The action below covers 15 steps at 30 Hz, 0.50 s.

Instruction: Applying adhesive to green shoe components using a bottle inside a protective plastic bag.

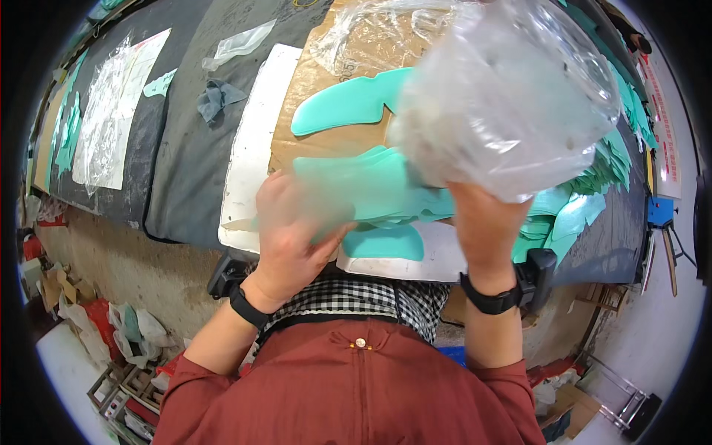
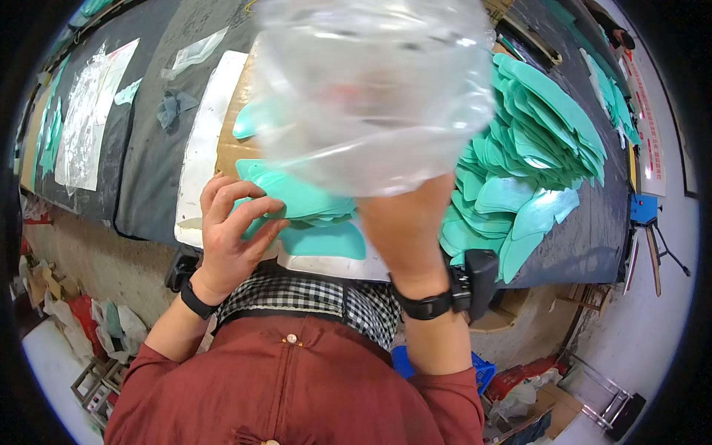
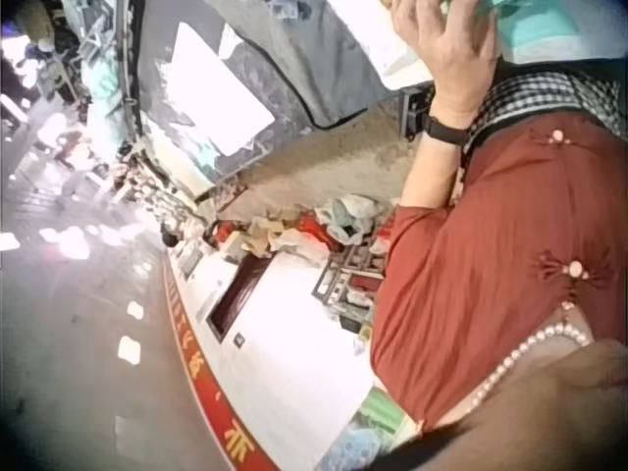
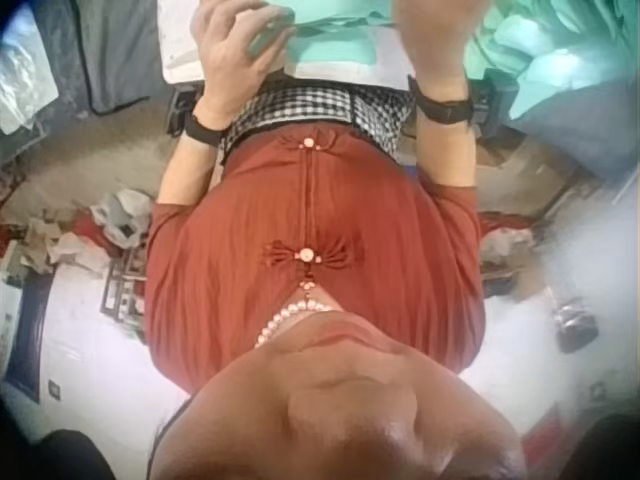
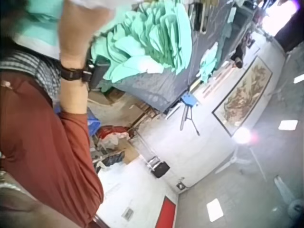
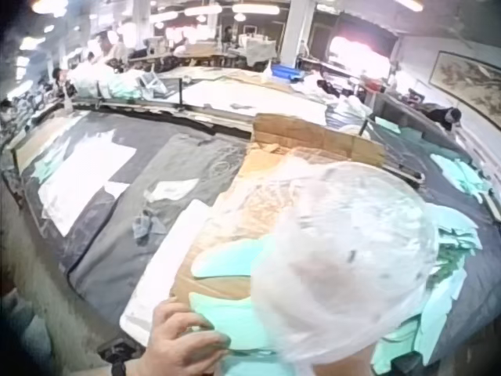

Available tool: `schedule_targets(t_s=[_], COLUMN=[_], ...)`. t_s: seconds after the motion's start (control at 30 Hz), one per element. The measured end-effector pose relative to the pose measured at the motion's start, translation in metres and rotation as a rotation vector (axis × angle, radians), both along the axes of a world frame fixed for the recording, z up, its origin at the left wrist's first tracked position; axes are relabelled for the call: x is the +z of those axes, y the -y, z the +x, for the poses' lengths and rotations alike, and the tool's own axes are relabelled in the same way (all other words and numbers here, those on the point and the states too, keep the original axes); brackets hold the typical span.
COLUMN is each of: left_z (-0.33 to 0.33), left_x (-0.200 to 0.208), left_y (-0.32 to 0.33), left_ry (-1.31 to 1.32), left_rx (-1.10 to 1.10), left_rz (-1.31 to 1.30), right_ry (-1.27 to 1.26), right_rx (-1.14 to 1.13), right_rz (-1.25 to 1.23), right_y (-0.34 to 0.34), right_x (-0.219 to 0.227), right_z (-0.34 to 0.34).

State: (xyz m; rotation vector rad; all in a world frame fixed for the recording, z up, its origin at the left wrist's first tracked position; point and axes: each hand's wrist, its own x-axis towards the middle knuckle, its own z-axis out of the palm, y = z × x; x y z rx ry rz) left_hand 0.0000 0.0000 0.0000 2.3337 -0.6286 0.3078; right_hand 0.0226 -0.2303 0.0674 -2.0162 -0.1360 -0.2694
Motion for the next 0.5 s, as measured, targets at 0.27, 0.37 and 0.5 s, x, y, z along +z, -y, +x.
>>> schedule_targets(t_s=[0.27,0.37,0.5], left_z=[0.004,0.005,0.003], left_x=[-0.004,-0.009,-0.029], left_y=[-0.007,-0.010,-0.011], left_ry=[0.154,0.200,0.210], left_rx=[0.034,0.016,-0.003], left_rz=[-0.057,-0.053,-0.170], right_ry=[0.159,0.040,0.124], right_rx=[0.034,-0.013,0.178], right_rz=[0.018,0.288,-0.124], right_y=[-0.026,-0.045,-0.054], right_x=[0.016,0.013,0.018], right_z=[0.034,0.026,0.020])
